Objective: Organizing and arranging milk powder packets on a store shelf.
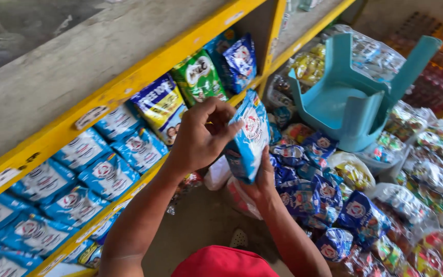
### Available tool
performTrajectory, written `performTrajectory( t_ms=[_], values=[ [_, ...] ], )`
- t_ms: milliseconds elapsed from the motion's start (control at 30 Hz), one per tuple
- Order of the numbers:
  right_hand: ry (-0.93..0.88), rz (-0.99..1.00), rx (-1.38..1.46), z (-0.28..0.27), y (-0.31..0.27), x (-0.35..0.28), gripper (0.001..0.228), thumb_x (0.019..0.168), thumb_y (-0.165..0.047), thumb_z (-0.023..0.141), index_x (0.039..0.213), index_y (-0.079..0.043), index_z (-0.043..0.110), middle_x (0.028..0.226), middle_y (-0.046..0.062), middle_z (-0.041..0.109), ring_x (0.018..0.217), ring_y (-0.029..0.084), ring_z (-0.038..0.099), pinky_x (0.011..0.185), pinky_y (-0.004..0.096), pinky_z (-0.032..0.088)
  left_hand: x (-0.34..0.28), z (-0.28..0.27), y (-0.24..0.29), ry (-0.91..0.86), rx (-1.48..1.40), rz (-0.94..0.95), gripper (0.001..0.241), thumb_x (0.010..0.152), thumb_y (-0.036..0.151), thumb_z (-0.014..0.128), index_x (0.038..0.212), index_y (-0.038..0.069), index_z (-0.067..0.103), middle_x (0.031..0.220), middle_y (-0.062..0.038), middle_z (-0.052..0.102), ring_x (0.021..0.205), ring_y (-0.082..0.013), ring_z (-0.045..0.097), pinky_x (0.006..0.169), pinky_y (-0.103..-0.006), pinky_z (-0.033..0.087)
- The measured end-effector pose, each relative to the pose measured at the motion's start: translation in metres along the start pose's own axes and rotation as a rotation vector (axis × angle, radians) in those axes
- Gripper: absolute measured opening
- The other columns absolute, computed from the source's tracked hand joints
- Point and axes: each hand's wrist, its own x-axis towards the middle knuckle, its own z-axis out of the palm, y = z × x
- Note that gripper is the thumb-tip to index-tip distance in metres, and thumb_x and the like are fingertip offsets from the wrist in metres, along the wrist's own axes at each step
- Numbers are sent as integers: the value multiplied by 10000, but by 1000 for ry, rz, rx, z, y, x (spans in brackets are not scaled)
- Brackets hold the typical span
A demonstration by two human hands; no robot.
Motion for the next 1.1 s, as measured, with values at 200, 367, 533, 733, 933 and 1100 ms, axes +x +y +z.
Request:
performTrajectory(
  t_ms=[200,367,533,733,933,1100],
  values=[
    [172,113,-8,12,35,-4,712,931,-599,593,1450,-115,530,1332,131,660,1134,289,675,990,441,545,-24,-62,27,-280,205,135,655,729,170,931,1279,46,598,892,-27,675,732,-55,592,655,-240,519],
    [129,127,39,-6,69,8,685,980,-543,676,1474,-88,539,1359,122,649,1165,262,659,1024,429,528,-52,-91,8,-179,207,40,341,855,89,837,1155,79,676,816,-48,711,703,-100,661,641,-280,532],
    [107,143,-20,37,89,-1,699,913,-487,700,1459,-90,516,1350,128,661,1175,268,675,1040,433,536,-70,-119,13,16,306,132,171,939,35,703,1100,88,724,837,-70,730,648,-86,659,592,-282,507],
    [35,110,-121,82,105,-13,629,970,-410,630,1482,-81,474,1377,126,652,1191,287,662,1024,469,529,-86,-150,32,93,279,-70,284,1019,64,508,1195,61,731,620,-50,516,544,-89,456,542,-327,380],
    [-41,245,-117,97,123,-7,549,1028,-411,561,1448,-62,494,1325,157,664,1160,301,682,1023,491,563,-95,-177,52,-18,330,76,222,910,189,800,1047,40,709,695,-9,645,611,-28,565,553,-256,466],
    [-231,393,-97,57,145,6,472,1167,-425,565,1456,-53,531,1220,199,691,978,340,727,718,406,622,-101,-189,53,32,403,-181,136,872,38,674,964,17,771,548,-71,564,500,-92,483,480,-310,378]
  ],
)
